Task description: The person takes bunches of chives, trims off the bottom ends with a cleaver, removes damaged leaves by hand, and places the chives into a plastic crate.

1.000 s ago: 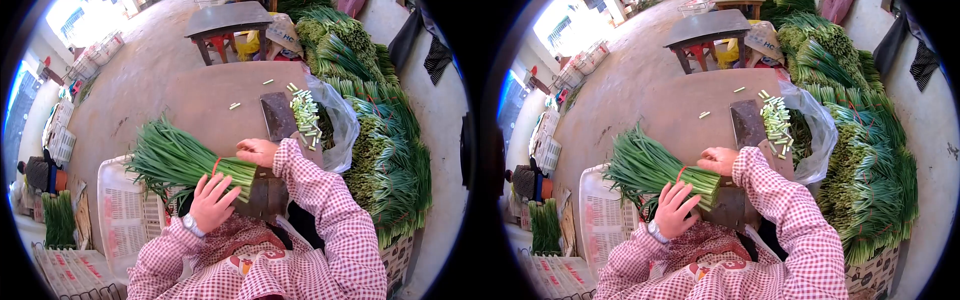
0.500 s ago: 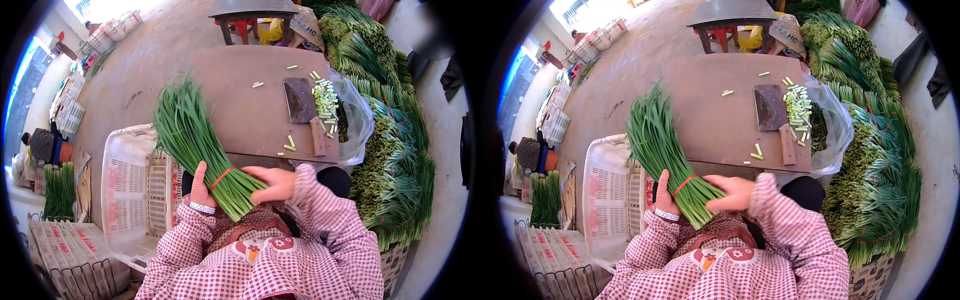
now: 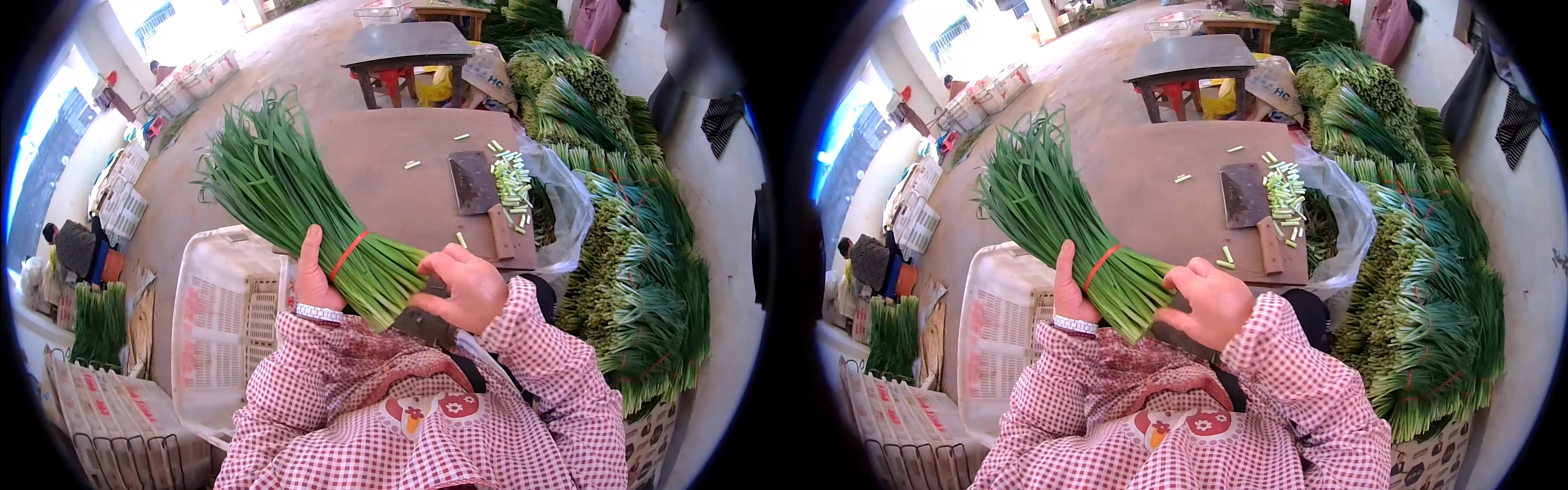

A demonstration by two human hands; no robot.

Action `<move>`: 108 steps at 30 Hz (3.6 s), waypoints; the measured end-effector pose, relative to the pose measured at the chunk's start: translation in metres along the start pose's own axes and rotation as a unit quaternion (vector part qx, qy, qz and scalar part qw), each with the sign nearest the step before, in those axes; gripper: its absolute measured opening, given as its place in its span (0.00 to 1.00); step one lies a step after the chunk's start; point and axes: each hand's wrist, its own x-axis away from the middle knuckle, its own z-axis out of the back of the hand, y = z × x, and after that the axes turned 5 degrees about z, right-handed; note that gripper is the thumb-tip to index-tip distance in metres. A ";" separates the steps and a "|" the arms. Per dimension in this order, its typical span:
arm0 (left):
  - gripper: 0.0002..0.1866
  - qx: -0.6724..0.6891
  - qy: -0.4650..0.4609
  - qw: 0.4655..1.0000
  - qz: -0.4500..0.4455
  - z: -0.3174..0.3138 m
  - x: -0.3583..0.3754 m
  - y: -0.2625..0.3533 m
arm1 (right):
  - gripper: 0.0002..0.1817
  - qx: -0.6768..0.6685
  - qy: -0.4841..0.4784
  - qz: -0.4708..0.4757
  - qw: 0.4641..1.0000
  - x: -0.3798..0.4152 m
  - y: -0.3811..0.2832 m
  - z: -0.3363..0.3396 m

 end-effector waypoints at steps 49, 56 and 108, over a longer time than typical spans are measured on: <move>0.28 -0.015 -0.016 0.998 -0.063 0.020 0.005 0.007 | 0.07 -0.067 0.019 0.006 0.998 -0.018 -0.016 -0.026; 0.27 -0.032 -0.011 0.996 -0.080 0.032 -0.014 -0.006 | 0.13 -0.160 0.017 -0.122 0.980 0.008 -0.016 -0.023; 0.46 -0.536 -0.085 0.822 0.173 0.053 0.091 0.058 | 0.27 -0.810 0.098 -0.268 0.511 0.018 -0.004 -0.154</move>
